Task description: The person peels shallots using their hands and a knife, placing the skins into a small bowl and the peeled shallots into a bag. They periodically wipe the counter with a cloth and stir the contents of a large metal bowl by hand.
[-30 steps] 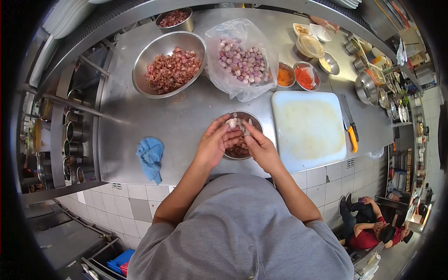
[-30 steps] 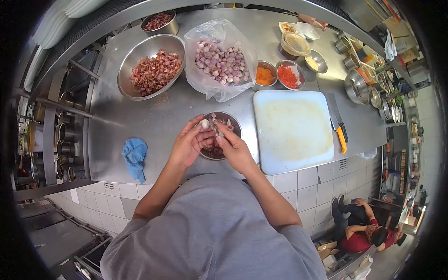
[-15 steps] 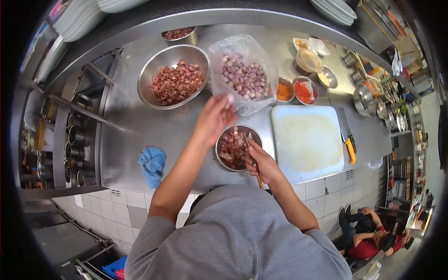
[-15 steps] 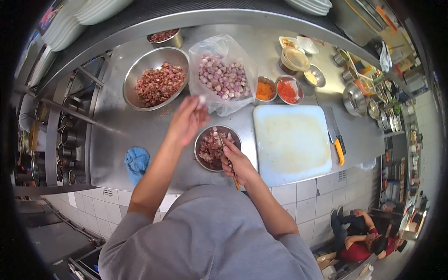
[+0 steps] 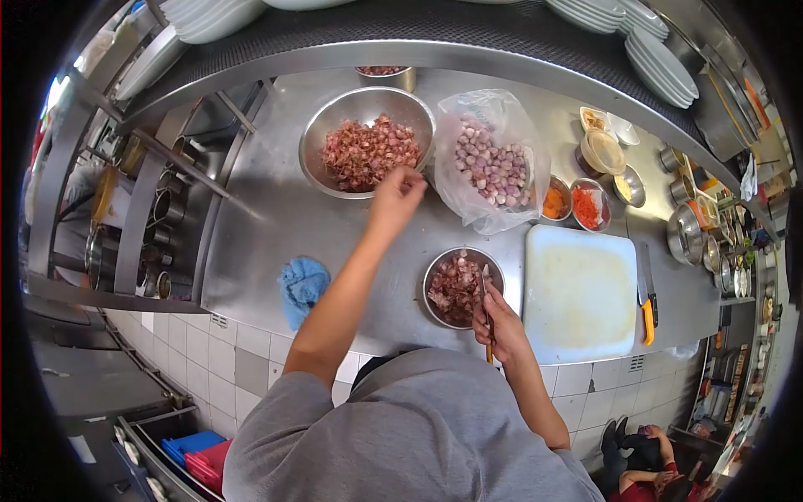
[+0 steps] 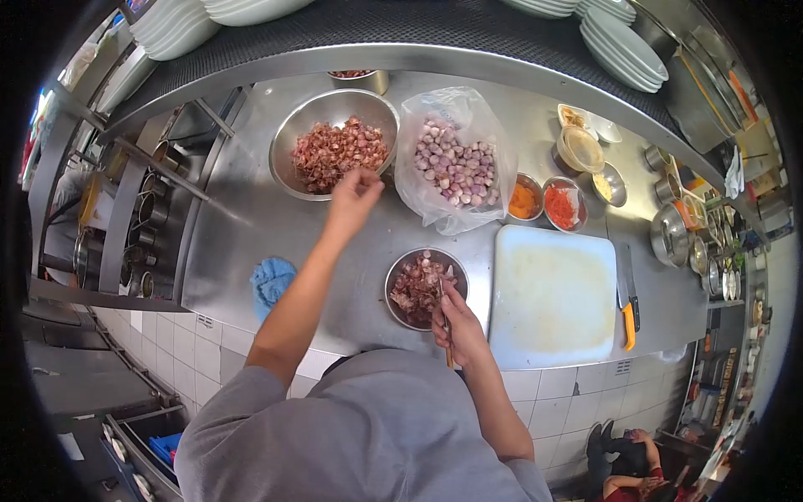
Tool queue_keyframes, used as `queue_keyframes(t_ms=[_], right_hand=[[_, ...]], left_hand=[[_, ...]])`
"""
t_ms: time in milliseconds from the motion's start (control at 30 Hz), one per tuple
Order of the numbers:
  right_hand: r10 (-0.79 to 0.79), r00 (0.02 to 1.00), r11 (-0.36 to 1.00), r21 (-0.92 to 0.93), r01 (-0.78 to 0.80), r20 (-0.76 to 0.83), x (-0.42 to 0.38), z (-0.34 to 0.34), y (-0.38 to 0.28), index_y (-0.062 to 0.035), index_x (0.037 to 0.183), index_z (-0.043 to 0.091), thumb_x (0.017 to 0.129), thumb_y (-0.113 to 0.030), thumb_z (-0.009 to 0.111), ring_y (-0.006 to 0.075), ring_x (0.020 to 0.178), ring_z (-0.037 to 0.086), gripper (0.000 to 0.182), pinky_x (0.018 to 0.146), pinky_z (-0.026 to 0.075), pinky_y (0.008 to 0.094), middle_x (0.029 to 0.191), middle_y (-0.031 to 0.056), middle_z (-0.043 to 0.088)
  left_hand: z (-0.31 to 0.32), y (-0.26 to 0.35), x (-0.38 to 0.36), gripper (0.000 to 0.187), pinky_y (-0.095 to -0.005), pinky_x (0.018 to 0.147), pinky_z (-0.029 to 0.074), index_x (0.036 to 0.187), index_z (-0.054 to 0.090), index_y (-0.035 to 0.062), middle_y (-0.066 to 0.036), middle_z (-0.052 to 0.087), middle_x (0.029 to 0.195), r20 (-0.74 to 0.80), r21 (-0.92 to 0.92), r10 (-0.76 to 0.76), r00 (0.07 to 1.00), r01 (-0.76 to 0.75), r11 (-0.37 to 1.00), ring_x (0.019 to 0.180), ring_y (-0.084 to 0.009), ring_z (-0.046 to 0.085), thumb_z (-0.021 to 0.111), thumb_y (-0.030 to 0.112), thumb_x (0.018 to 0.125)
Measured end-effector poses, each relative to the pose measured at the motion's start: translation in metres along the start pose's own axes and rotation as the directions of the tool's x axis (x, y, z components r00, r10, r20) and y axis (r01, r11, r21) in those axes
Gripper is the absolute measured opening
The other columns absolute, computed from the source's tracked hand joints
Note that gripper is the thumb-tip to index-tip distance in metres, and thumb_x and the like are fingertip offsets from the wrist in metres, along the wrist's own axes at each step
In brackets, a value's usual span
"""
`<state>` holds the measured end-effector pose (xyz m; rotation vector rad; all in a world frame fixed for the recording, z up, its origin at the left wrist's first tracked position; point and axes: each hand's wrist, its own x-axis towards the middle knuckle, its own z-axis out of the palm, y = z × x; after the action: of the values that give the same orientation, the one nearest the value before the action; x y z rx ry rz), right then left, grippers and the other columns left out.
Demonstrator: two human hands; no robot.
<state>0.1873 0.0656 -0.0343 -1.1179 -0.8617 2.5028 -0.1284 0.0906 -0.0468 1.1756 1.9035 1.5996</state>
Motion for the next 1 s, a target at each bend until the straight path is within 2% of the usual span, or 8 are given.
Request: queue_keyframes(t_ms=[167, 333, 633, 700, 767, 900, 933, 1000], right_hand=[[0.022, 0.998, 1.000, -0.012, -0.021, 0.059, 0.005, 0.006, -0.002, -0.0204, 0.151, 0.028, 0.103, -0.027, 0.046, 0.0098, 0.056, 0.042, 0.052, 0.044, 0.031, 0.0219, 0.075, 0.0002, 0.045], [0.034, 0.998, 0.999, -0.033, -0.032, 0.059, 0.005, 0.003, 0.000, -0.0163, 0.147, 0.034, 0.102, -0.027, 0.049, 0.0093, 0.055, 0.042, 0.048, 0.043, 0.032, 0.0221, 0.075, -0.0001, 0.046], [0.029, 0.999, 1.000, 0.002, -0.029, 0.015, 0.012, -0.008, -0.005, -0.0210, 0.135, 0.045, 0.102, -0.030, 0.049, 0.0103, 0.054, 0.041, 0.034, 0.043, 0.029, 0.0225, 0.074, -0.0013, 0.044], [0.028, 0.999, 1.000, 0.009, -0.028, 0.016, 0.013, -0.009, -0.006, -0.0208, 0.136, 0.044, 0.102, -0.030, 0.049, 0.0104, 0.054, 0.041, 0.036, 0.044, 0.029, 0.0224, 0.074, -0.0012, 0.044], [0.020, 1.000, 1.000, 0.008, -0.020, 0.010, 0.015, -0.009, -0.007, -0.0203, 0.136, 0.044, 0.102, -0.030, 0.049, 0.0104, 0.054, 0.041, 0.036, 0.044, 0.030, 0.0224, 0.074, -0.0011, 0.044], [0.007, 1.000, 1.000, -0.005, -0.006, 0.014, 0.017, -0.005, -0.007, -0.0188, 0.137, 0.044, 0.103, -0.029, 0.047, 0.0104, 0.054, 0.042, 0.036, 0.044, 0.030, 0.0226, 0.074, -0.0011, 0.044], [0.026, 1.000, 0.999, -0.020, -0.026, 0.002, 0.018, -0.004, -0.006, -0.0193, 0.139, 0.042, 0.103, -0.029, 0.046, 0.0106, 0.055, 0.042, 0.037, 0.044, 0.031, 0.0228, 0.074, -0.0006, 0.044], [0.022, 0.999, 1.000, -0.021, -0.021, 0.028, 0.019, -0.004, -0.005, -0.0182, 0.138, 0.041, 0.103, -0.028, 0.048, 0.0100, 0.056, 0.043, 0.038, 0.043, 0.032, 0.0224, 0.074, -0.0009, 0.045]], left_hand=[[-0.062, -0.006, 0.055, 0.029, -0.0406, 0.083, 0.051, 0.107, 0.066, 0.0008, -0.018, 0.069, 0.104, 0.003, 0.482, 0.146, 0.989, -0.129, 0.867, 0.094, -0.0325, 0.066, 0.069, 0.016, 0.082], [-0.075, -0.085, 0.119, 0.032, -0.0436, 0.092, 0.049, 0.113, 0.067, 0.0061, -0.020, 0.065, 0.115, 0.105, 0.779, -0.143, 0.984, 0.008, 0.627, 0.108, -0.0356, 0.061, 0.066, 0.020, 0.084], [-0.039, -0.143, 0.179, 0.036, -0.0446, 0.097, 0.047, 0.120, 0.062, 0.0097, -0.021, 0.060, 0.124, 0.179, 0.703, -0.067, 0.982, -0.080, 0.706, 0.117, -0.0360, 0.057, 0.059, 0.015, 0.084], [-0.032, -0.124, 0.165, 0.051, -0.0443, 0.099, 0.046, 0.126, 0.058, 0.0111, -0.021, 0.053, 0.133, 0.215, 0.743, -0.119, 0.969, -0.084, 0.664, 0.122, -0.0378, 0.053, 0.070, 0.023, 0.078], [-0.031, -0.097, 0.160, 0.067, -0.0452, 0.102, 0.045, 0.131, 0.054, 0.0115, -0.020, 0.047, 0.140, 0.164, 0.829, -0.446, 0.880, 0.122, 0.545, 0.126, -0.0385, 0.050, 0.079, 0.030, 0.072], [-0.067, -0.122, 0.164, 0.059, -0.0465, 0.091, 0.052, 0.128, 0.056, 0.0098, -0.018, 0.061, 0.124, 0.409, 0.723, -0.480, 0.776, 0.046, 0.690, 0.113, -0.0387, 0.060, 0.078, 0.023, 0.074], [-0.075, -0.125, 0.162, 0.046, -0.0409, 0.070, 0.059, 0.122, 0.061, 0.0049, -0.020, 0.068, 0.106, 0.377, 0.748, -0.483, 0.790, 0.047, 0.662, 0.095, -0.0322, 0.067, 0.072, 0.018, 0.079], [-0.096, -0.124, 0.161, 0.040, -0.0384, 0.065, 0.058, 0.117, 0.063, 0.0034, -0.018, 0.069, 0.101, 0.365, 0.717, -0.461, 0.809, 0.072, 0.694, 0.091, -0.0295, 0.068, 0.070, 0.017, 0.081]])
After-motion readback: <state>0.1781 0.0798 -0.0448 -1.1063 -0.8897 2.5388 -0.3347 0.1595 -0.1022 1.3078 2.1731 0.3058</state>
